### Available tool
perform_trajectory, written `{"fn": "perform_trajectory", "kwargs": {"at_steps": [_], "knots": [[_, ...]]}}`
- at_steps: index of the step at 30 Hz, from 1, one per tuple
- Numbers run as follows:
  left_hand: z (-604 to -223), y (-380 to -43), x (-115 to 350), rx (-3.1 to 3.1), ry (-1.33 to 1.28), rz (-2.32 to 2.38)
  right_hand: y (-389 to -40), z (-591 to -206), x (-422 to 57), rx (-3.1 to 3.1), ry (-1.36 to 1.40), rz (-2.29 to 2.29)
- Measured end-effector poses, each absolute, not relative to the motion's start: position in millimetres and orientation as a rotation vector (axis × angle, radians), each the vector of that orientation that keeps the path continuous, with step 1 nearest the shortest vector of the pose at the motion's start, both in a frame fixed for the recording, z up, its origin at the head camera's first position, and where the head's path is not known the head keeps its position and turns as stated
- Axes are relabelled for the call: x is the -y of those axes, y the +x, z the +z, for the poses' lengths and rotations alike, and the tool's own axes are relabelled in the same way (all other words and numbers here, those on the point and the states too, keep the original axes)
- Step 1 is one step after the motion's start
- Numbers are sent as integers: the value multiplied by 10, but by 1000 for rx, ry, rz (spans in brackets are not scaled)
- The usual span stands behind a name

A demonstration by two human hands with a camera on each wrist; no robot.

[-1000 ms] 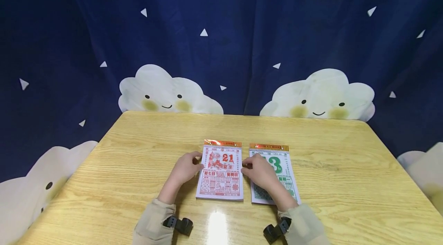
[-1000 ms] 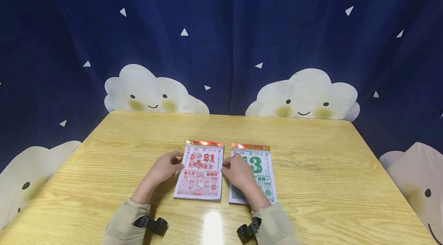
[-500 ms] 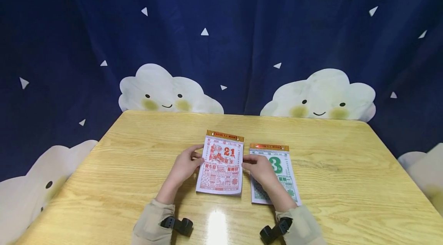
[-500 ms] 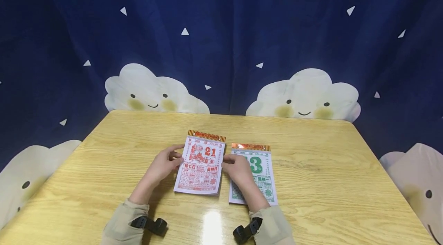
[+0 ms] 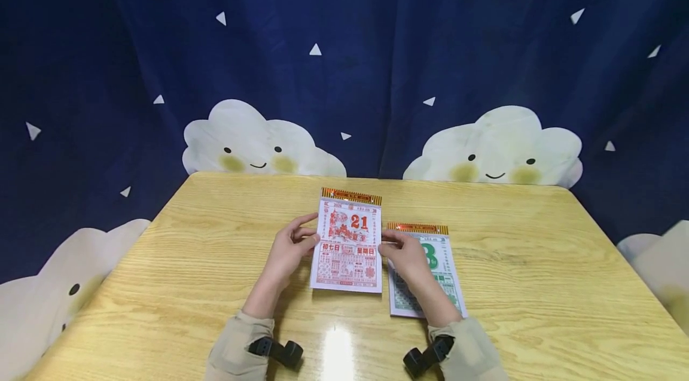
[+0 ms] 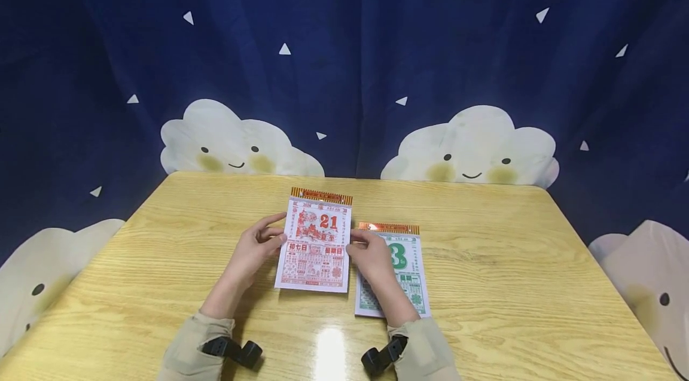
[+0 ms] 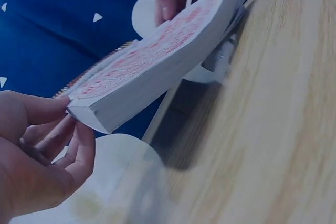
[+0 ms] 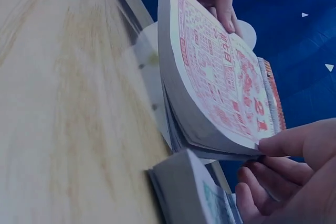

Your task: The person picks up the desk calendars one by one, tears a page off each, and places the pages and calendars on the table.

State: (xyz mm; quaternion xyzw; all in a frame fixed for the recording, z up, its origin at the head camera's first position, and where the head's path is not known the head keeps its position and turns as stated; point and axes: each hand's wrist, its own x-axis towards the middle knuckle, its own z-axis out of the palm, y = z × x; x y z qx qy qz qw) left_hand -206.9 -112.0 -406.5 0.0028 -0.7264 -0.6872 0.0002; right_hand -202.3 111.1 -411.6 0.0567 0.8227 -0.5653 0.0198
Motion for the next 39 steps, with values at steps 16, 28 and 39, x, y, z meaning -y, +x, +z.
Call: {"fn": "perform_trajectory", "kwargs": {"at_steps": [16,28,39], "knots": [[-4087,-2199,1033,2122,-127,-2506,-2100,-3985,-1276,-2174,249,-2150],[-4043,-2283,977,1905,-404,-2797,-2107,-3793,-1438,-2044,137,-2202],[-4043,-2342,828,1889,-388,-2824,-2156,-3734,-1527,-2011,78,-2272]]}}
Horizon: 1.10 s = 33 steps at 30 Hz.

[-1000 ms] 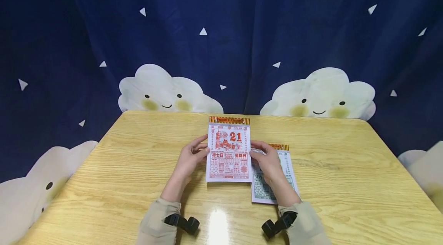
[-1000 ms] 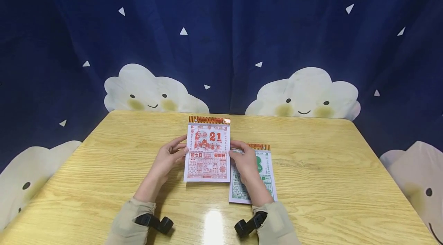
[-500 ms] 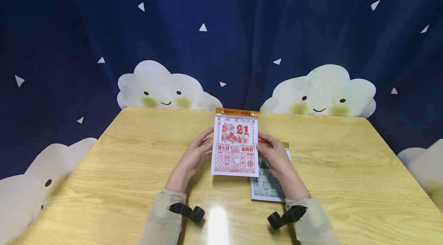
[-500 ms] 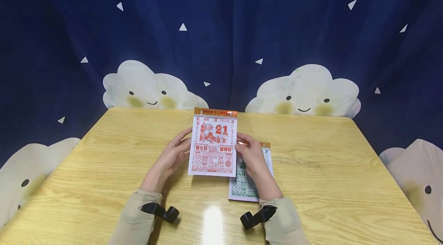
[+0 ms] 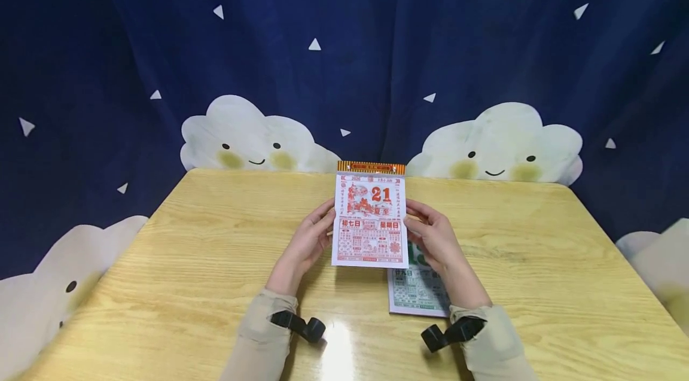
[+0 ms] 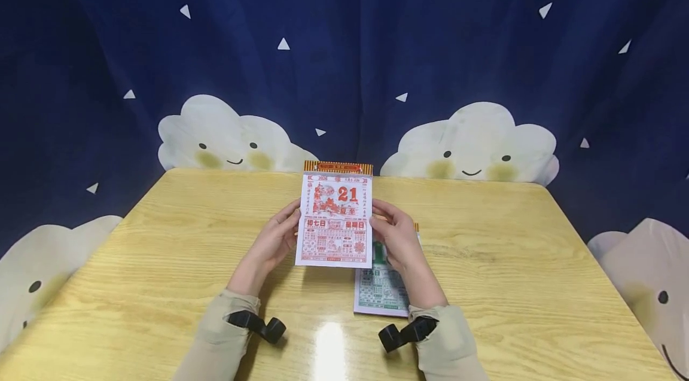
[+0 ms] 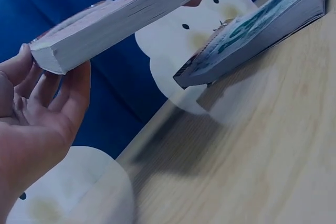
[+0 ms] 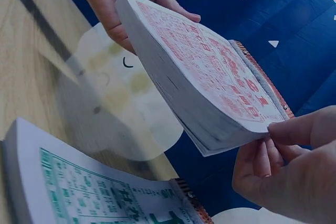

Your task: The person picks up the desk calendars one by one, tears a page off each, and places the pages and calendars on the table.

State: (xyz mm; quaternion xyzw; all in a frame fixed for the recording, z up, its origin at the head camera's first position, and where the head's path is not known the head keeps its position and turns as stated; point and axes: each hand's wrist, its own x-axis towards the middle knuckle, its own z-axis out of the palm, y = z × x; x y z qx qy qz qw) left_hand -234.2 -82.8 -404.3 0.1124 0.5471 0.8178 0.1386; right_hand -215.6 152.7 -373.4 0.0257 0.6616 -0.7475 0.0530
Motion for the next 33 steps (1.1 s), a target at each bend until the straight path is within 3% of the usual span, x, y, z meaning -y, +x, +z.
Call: {"fn": "perform_trajectory", "kwargs": {"at_steps": [25,33], "knots": [[-4011,-2310,659,-1186,301,2562,-2149,-3689,-1465,-2049,85,-2320],[-3962,-2221,650,-1080,378,2554,-2108,-3710,-1419,-2472,-54,-2138]]}}
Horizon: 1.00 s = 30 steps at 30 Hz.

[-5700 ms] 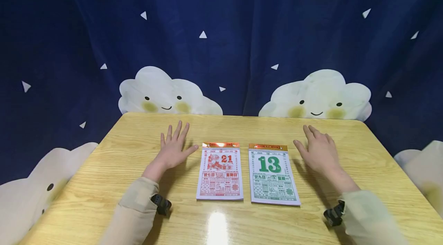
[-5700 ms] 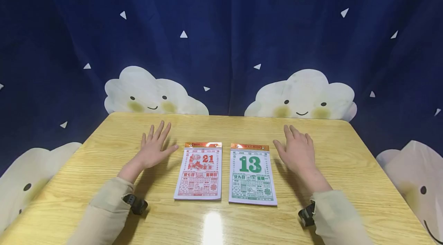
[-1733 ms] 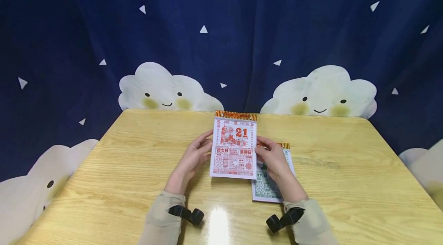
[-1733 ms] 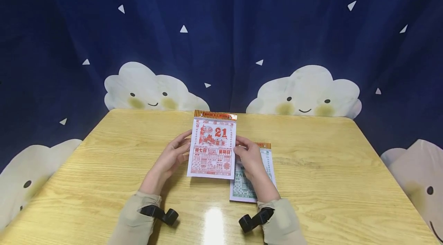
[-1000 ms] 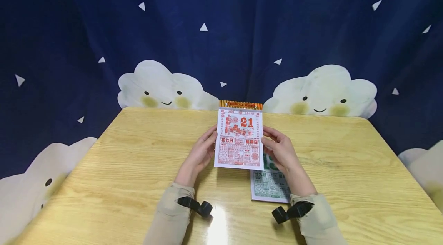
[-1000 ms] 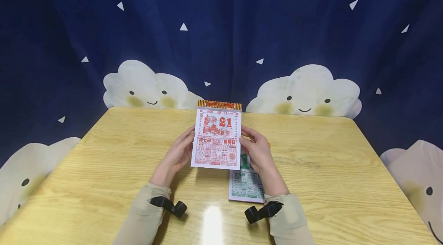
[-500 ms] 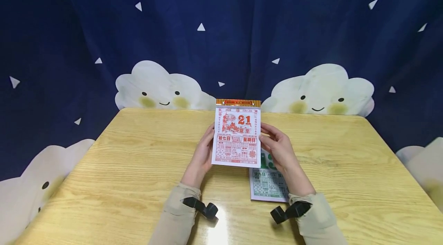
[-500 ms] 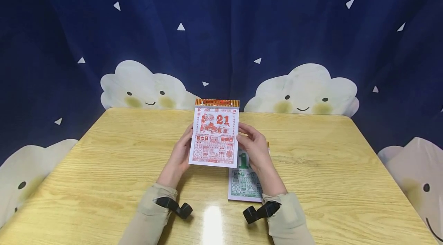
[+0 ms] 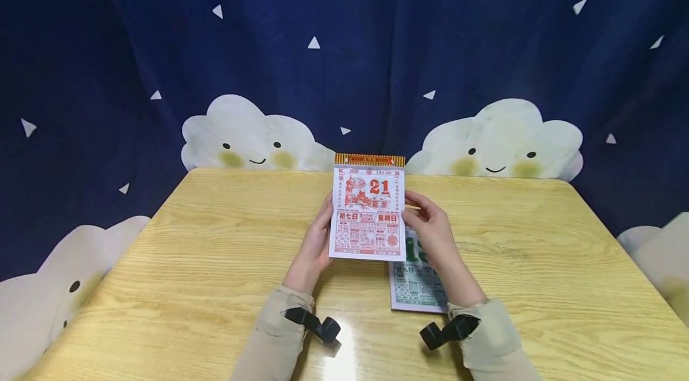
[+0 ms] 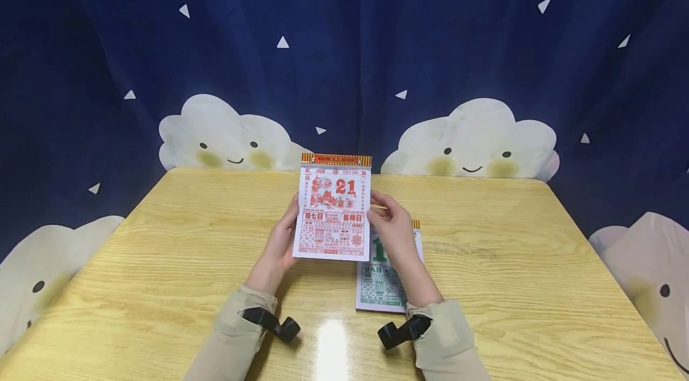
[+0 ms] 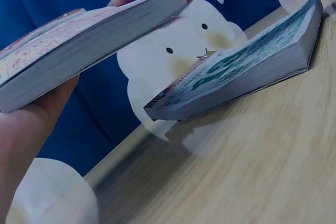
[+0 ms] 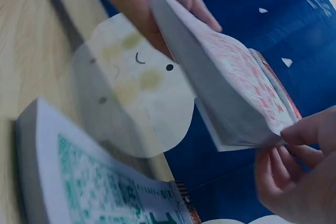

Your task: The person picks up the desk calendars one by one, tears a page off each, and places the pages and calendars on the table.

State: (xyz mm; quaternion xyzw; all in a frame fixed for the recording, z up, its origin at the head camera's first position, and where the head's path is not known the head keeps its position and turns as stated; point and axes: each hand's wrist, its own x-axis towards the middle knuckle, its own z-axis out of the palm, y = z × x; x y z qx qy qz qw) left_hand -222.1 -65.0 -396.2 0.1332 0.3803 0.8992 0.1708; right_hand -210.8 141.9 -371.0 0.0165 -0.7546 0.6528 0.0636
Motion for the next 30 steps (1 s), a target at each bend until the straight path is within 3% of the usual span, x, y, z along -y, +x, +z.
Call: {"fn": "perform_trajectory", "kwargs": {"at_steps": [7,14,22,30], "knots": [[-3958,-2220,642,-1069,330,2594,-2042,-3705,-1345,2197,526,1041],[-3954,-2218,653,-1068,374,2586,-2008,-3730,-1268,2236,1073,868],[-3982,-2228,647,-1073,367,2599,-1970,-3744,-1215,2353,1137,492],[-3979,-2225,628,-1076,327,2605,-1951,-3737,-1203,2357,1119,437]]}}
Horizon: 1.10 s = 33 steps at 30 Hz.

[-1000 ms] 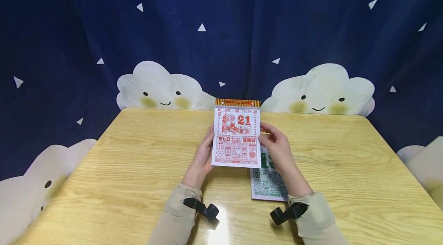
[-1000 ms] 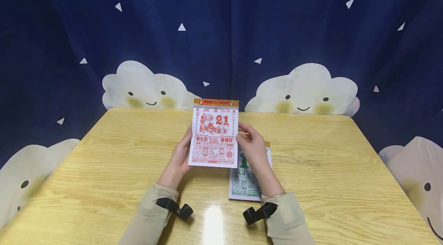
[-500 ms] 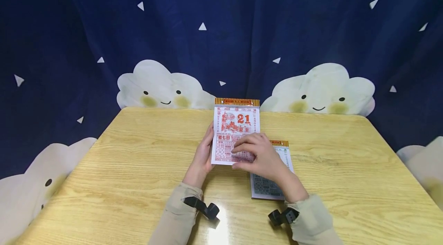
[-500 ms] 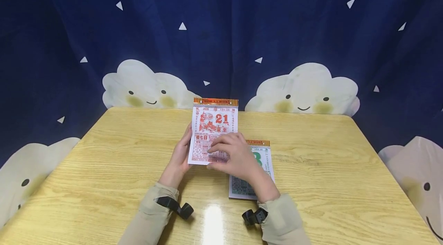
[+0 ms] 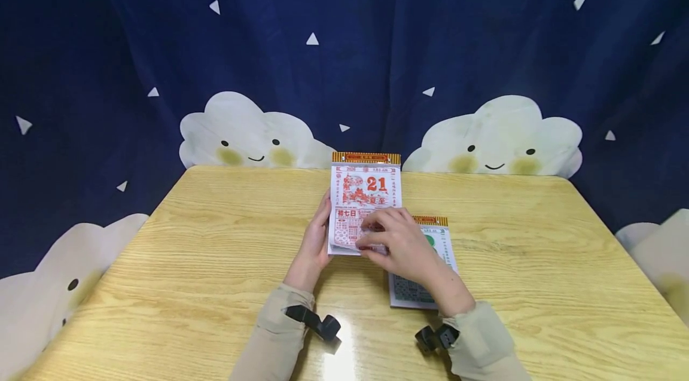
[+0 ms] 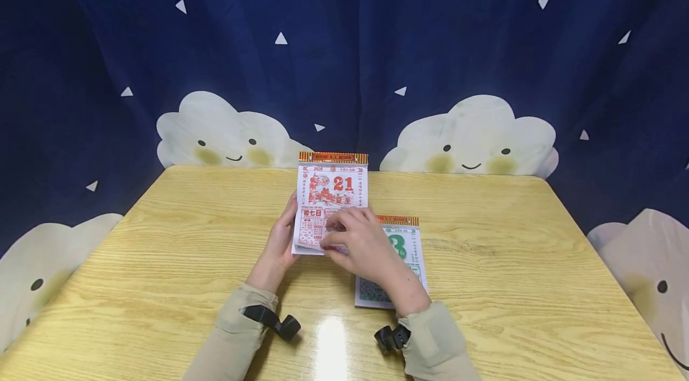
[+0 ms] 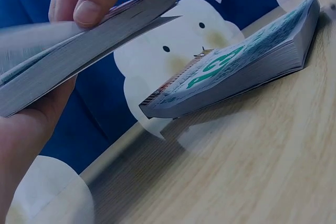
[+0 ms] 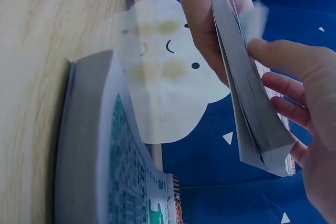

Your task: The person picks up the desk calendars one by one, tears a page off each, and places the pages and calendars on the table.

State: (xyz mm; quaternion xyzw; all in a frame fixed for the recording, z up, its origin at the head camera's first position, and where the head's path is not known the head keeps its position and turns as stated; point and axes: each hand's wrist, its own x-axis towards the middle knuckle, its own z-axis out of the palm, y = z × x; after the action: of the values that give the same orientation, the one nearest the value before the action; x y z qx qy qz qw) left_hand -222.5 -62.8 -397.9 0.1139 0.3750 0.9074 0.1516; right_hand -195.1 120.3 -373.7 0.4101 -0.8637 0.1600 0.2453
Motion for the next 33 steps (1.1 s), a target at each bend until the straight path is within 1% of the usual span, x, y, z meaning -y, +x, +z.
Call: {"fn": "perform_trajectory", "kwargs": {"at_steps": [17,26,33], "knots": [[-3956,-2241,634,-1034,358,2611,-1917,-3735,-1154,2379,916,785],[-3966,-2237,635,-996,339,2631,-1896,-3707,-1171,2395,858,1113],[-3975,-2243,630,-994,320,2608,-1901,-3703,-1180,2501,771,1148]]}}
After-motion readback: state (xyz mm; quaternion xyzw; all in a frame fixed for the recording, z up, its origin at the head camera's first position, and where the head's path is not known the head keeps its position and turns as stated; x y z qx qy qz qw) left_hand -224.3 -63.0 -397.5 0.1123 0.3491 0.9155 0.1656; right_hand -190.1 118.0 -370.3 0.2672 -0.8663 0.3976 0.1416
